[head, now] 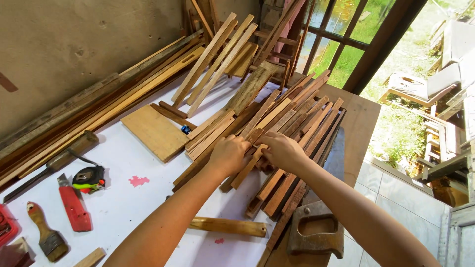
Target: Assembling small wooden pieces using nails and a hammer on a workbench.
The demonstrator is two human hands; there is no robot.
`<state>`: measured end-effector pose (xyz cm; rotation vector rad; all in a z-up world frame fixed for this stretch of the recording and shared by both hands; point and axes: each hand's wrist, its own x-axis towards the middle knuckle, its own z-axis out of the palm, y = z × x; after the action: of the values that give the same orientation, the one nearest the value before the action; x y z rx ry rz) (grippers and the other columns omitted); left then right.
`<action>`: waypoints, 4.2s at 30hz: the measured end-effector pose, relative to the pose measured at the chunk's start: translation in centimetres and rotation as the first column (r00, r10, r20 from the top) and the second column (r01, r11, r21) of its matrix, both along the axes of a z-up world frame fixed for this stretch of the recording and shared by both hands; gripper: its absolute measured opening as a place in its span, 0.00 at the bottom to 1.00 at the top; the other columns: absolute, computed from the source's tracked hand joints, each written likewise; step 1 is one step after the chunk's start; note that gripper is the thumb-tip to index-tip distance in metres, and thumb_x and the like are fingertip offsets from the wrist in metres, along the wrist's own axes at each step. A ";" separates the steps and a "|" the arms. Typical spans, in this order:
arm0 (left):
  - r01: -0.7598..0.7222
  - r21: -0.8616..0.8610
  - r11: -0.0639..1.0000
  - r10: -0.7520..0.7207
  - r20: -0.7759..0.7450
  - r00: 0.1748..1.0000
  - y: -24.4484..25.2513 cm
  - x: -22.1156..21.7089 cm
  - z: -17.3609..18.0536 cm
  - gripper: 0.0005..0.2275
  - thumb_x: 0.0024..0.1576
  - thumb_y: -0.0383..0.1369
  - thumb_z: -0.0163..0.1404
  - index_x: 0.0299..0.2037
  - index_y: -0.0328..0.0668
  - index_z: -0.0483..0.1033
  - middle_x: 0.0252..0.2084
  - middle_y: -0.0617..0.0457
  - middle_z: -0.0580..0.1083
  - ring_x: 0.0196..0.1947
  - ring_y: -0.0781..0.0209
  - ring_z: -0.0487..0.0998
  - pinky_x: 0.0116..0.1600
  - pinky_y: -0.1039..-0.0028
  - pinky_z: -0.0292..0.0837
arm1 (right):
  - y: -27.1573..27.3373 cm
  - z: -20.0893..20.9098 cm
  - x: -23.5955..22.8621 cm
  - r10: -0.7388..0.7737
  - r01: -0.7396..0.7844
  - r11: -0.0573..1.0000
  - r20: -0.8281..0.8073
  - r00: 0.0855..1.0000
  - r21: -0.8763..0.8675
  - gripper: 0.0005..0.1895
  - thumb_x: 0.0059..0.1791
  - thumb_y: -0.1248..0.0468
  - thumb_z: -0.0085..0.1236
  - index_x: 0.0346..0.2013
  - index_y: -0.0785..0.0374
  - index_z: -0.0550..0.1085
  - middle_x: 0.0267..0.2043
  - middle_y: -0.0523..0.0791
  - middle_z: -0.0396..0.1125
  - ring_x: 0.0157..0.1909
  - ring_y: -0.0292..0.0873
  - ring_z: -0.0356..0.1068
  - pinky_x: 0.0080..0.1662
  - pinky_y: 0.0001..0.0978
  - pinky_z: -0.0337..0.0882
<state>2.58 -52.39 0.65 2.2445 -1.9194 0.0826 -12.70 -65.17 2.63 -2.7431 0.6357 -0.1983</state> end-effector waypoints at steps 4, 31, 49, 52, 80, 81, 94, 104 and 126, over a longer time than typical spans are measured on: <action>0.000 0.040 0.999 0.002 -0.060 0.998 -0.7 -0.2 0.5 0.19 0.50 0.49 0.61 0.41 0.43 0.79 0.45 0.51 0.75 0.53 0.54 0.74 0.56 0.60 0.71 | -1.3 -1.1 0.7 0.075 -0.076 0.994 -0.016 0.997 -0.073 0.20 0.45 0.64 0.57 0.53 0.56 0.77 0.57 0.44 0.68 0.62 0.48 0.67 0.61 0.41 0.69; -0.048 0.170 0.984 0.176 -0.956 0.236 -3.3 5.1 -6.9 0.14 0.62 0.35 0.41 0.38 0.33 0.77 0.25 0.50 0.77 0.16 0.64 0.71 0.23 0.70 0.69 | -1.5 0.4 0.3 -0.337 0.252 0.909 0.229 0.913 0.332 0.29 0.51 0.65 0.58 0.67 0.54 0.65 0.58 0.48 0.69 0.51 0.45 0.74 0.55 0.32 0.77; -0.109 -0.023 0.994 0.051 -0.770 0.636 -1.3 3.2 -5.4 0.13 0.50 0.36 0.63 0.42 0.40 0.82 0.36 0.49 0.83 0.33 0.60 0.83 0.43 0.70 0.78 | -2.5 -2.1 1.0 -0.574 0.034 0.515 0.315 0.755 0.856 0.23 0.53 0.72 0.51 0.64 0.68 0.66 0.42 0.50 0.75 0.40 0.40 0.77 0.46 0.29 0.82; -0.107 -0.150 0.983 -0.042 -0.749 0.661 -1.6 3.8 -6.6 0.12 0.57 0.37 0.58 0.45 0.39 0.83 0.38 0.49 0.82 0.34 0.63 0.83 0.42 0.72 0.76 | -2.6 -3.0 1.2 -0.585 0.018 0.525 0.346 0.734 0.851 0.21 0.55 0.68 0.50 0.64 0.68 0.67 0.38 0.48 0.74 0.38 0.39 0.77 0.42 0.28 0.81; -0.120 -0.134 0.984 -0.035 -0.797 0.603 3.7 0.6 -1.1 0.21 0.52 0.36 0.61 0.56 0.42 0.79 0.45 0.48 0.83 0.38 0.64 0.83 0.46 0.73 0.78 | 2.0 -0.8 -0.6 -0.328 0.147 0.845 0.281 0.902 0.514 0.28 0.47 0.72 0.56 0.62 0.50 0.73 0.62 0.46 0.68 0.60 0.48 0.69 0.52 0.46 0.68; -0.118 -0.137 0.983 -0.029 -0.762 0.647 4.3 0.3 -0.4 0.21 0.49 0.38 0.64 0.54 0.42 0.81 0.44 0.47 0.82 0.38 0.63 0.83 0.46 0.72 0.78 | 1.8 -1.5 -0.8 -0.088 0.021 0.981 0.350 0.933 0.193 0.26 0.45 0.71 0.60 0.57 0.52 0.78 0.65 0.47 0.64 0.66 0.52 0.62 0.63 0.46 0.63; -0.171 -0.129 0.977 0.036 -0.691 0.722 16.2 -0.1 3.0 0.19 0.48 0.42 0.65 0.49 0.47 0.84 0.40 0.51 0.82 0.38 0.63 0.82 0.46 0.73 0.77 | 10.8 0.8 -0.5 0.375 -0.419 0.908 0.394 0.839 0.029 0.19 0.42 0.68 0.57 0.48 0.58 0.80 0.44 0.47 0.75 0.50 0.50 0.73 0.57 0.41 0.72; -0.277 -0.161 0.947 0.092 -0.691 0.717 30.0 -3.0 5.2 0.17 0.49 0.39 0.64 0.48 0.45 0.84 0.36 0.53 0.79 0.33 0.64 0.78 0.40 0.74 0.75 | 21.9 3.9 -0.9 0.567 -0.639 0.764 0.376 0.733 0.092 0.18 0.51 0.55 0.62 0.52 0.58 0.80 0.44 0.48 0.73 0.43 0.47 0.74 0.45 0.38 0.73; -0.614 -0.065 0.786 0.516 -0.477 0.712 62.1 -9.2 2.5 0.13 0.54 0.39 0.58 0.47 0.47 0.83 0.37 0.53 0.76 0.37 0.57 0.78 0.44 0.65 0.75 | 49.9 0.2 3.8 0.863 -0.892 0.451 0.256 0.436 0.001 0.15 0.49 0.57 0.63 0.49 0.59 0.80 0.45 0.45 0.74 0.46 0.49 0.73 0.47 0.40 0.73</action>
<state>-6.66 9.71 3.16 2.3561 -0.8941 -0.1134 -8.93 -15.31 2.80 -2.4589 -0.8759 -0.1797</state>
